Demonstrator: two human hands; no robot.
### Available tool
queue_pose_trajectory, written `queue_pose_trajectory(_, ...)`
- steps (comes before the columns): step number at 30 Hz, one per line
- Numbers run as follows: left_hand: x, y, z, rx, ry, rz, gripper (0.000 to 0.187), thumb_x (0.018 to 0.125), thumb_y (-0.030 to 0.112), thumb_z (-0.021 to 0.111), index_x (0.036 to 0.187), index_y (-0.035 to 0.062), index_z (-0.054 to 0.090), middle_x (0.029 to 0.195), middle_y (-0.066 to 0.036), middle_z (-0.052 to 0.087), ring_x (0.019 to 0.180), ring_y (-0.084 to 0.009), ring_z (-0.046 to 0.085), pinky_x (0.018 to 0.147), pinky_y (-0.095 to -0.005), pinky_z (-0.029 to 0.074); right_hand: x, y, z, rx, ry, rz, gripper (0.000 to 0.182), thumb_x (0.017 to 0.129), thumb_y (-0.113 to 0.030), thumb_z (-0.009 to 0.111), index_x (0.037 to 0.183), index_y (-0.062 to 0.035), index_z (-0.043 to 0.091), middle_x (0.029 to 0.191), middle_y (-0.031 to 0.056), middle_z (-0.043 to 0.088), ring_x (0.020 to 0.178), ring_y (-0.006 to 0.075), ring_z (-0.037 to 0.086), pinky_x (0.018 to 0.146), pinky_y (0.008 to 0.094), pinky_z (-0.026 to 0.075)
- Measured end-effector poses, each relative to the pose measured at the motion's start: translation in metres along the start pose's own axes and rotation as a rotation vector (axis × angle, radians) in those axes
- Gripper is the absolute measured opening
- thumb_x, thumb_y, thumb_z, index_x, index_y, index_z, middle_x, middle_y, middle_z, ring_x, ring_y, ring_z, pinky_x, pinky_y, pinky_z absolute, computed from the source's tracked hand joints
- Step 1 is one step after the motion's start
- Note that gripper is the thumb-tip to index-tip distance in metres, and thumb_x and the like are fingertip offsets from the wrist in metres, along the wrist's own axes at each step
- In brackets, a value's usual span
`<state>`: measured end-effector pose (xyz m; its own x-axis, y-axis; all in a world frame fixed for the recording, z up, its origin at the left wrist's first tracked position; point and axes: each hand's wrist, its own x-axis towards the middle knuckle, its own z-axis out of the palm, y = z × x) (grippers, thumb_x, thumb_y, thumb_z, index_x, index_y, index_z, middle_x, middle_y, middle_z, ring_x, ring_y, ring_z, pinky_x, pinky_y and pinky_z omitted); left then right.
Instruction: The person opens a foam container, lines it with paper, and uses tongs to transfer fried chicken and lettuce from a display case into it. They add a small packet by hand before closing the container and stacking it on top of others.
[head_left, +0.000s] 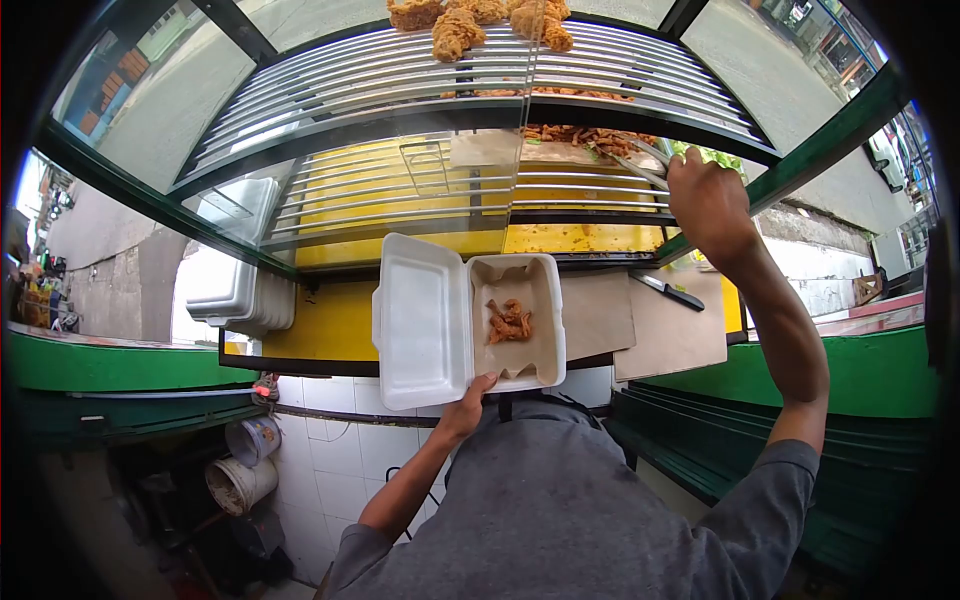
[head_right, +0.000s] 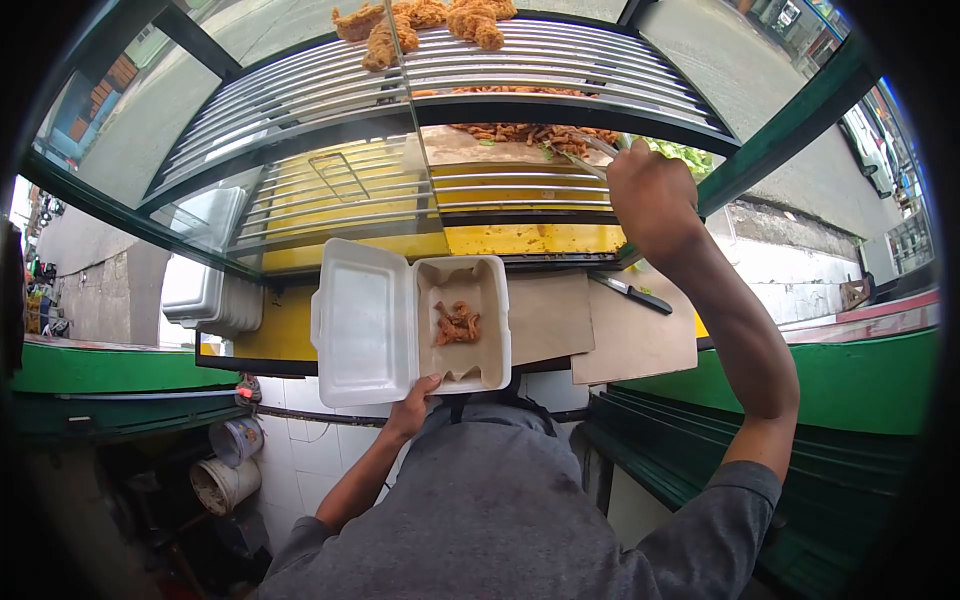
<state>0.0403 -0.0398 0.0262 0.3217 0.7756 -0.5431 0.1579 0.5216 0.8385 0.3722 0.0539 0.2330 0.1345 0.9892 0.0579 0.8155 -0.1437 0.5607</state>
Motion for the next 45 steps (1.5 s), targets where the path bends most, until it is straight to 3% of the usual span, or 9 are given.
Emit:
queue_pose_trajectory(6, 0.002, -0.002, -0.003, 0.005, -0.012, -0.014, 0.04, 0.094, 0.03, 0.055, 0.099, -0.0076, 0.065, 0.098, -0.008, 0.065, 0.095, -0.0171, 0.057, 0.087, -0.0281, 0.044, 0.004, -0.002, -0.004, -0.001, -0.041, -0.047, 0.013, 0.086, -0.006, 0.055, 0.096, -0.004, 0.063, 0.102, 0.0142, 0.063, 0.08, 0.0292, 0.07, 0.066, 0.039, 0.058)
queue_pose_trajectory(10, 0.002, -0.002, 0.002, -0.024, 0.027, 0.06, 0.039, 0.091, 0.041, 0.056, 0.069, 0.0089, 0.052, 0.066, 0.003, 0.04, 0.061, -0.0093, 0.037, 0.056, -0.0264, 0.031, -0.008, 0.004, -0.019, 0.038, -0.059, -0.022, 0.021, 0.087, -0.01, 0.059, 0.106, -0.004, 0.062, 0.105, 0.015, 0.063, 0.081, 0.0305, 0.069, 0.068, 0.0408, 0.056)
queue_pose_trajectory(14, 0.0, 0.004, 0.001, -0.018, -0.022, -0.024, 0.039, 0.094, 0.031, 0.055, 0.098, -0.0069, 0.065, 0.096, -0.007, 0.066, 0.093, -0.0163, 0.058, 0.087, -0.0279, 0.044, -0.042, 0.012, -0.052, 0.24, -0.059, -0.007, 0.035, 0.086, -0.019, 0.065, 0.118, -0.006, 0.06, 0.106, 0.0156, 0.062, 0.082, 0.0324, 0.067, 0.071, 0.0428, 0.054)
queue_pose_trajectory(19, 0.007, -0.007, 0.004, -0.02, -0.01, 0.04, 0.035, 0.093, 0.029, 0.056, 0.087, -0.0034, 0.065, 0.081, -0.003, 0.06, 0.078, -0.0134, 0.054, 0.074, -0.0281, 0.044, -0.05, 0.011, -0.06, 0.291, -0.098, 0.02, 0.044, 0.084, -0.023, 0.069, 0.123, -0.0056, 0.057, 0.105, 0.0152, 0.061, 0.083, 0.0336, 0.066, 0.072, 0.043, 0.053)
queue_pose_trajectory(28, 0.008, -0.008, 0.006, 0.006, 0.007, 0.064, 0.036, 0.091, 0.036, 0.056, 0.068, 0.0087, 0.054, 0.063, 0.004, 0.04, 0.058, -0.0084, 0.036, 0.052, -0.0266, 0.028, 0.004, 0.001, 0.011, 0.115, 0.06, -0.075, 0.008, 0.083, -0.007, 0.058, 0.087, -0.0037, 0.065, 0.096, 0.014, 0.064, 0.079, 0.0259, 0.07, 0.068, 0.0372, 0.056)
queue_pose_trajectory(33, 0.003, 0.003, 0.012, -0.039, 0.033, 0.101, 0.038, 0.091, 0.039, 0.056, 0.067, 0.0097, 0.053, 0.064, 0.004, 0.04, 0.058, -0.0083, 0.036, 0.052, -0.0261, 0.028, -0.012, 0.008, -0.017, 0.219, -0.005, -0.047, 0.021, 0.082, -0.011, 0.062, 0.101, -0.0022, 0.065, 0.097, 0.0151, 0.064, 0.081, 0.0282, 0.068, 0.069, 0.0405, 0.055)
queue_pose_trajectory(38, 0.004, -0.002, 0.007, -0.042, -0.015, 0.025, 0.039, 0.094, 0.029, 0.054, 0.098, -0.008, 0.065, 0.095, -0.007, 0.065, 0.091, -0.0159, 0.057, 0.085, -0.028, 0.044, -0.073, 0.025, -0.079, 0.448, -0.141, -0.102, 0.04, 0.082, -0.023, 0.07, 0.117, -0.0051, 0.062, 0.097, 0.0138, 0.063, 0.076, 0.0317, 0.066, 0.069, 0.0444, 0.051)
queue_pose_trajectory(42, 0.006, -0.005, 0.007, -0.04, -0.029, 0.013, 0.038, 0.094, 0.028, 0.054, 0.097, -0.008, 0.064, 0.093, -0.006, 0.065, 0.089, -0.0154, 0.057, 0.084, -0.028, 0.044, -0.103, 0.026, -0.09, 0.555, -0.28, -0.286, 0.047, 0.08, -0.026, 0.074, 0.122, -0.0074, 0.06, 0.097, 0.0126, 0.062, 0.077, 0.0305, 0.066, 0.067, 0.0428, 0.05)
queue_pose_trajectory(45, 0.004, 0.002, 0.014, -0.043, 0.023, 0.077, 0.035, 0.091, 0.036, 0.057, 0.08, 0.0037, 0.059, 0.075, 0.001, 0.051, 0.07, -0.0104, 0.045, 0.064, -0.0259, 0.036, -0.105, 0.022, -0.089, 0.585, -0.326, -0.376, 0.05, 0.08, -0.028, 0.074, 0.122, -0.0075, 0.059, 0.098, 0.0122, 0.061, 0.079, 0.0303, 0.066, 0.068, 0.0422, 0.05)
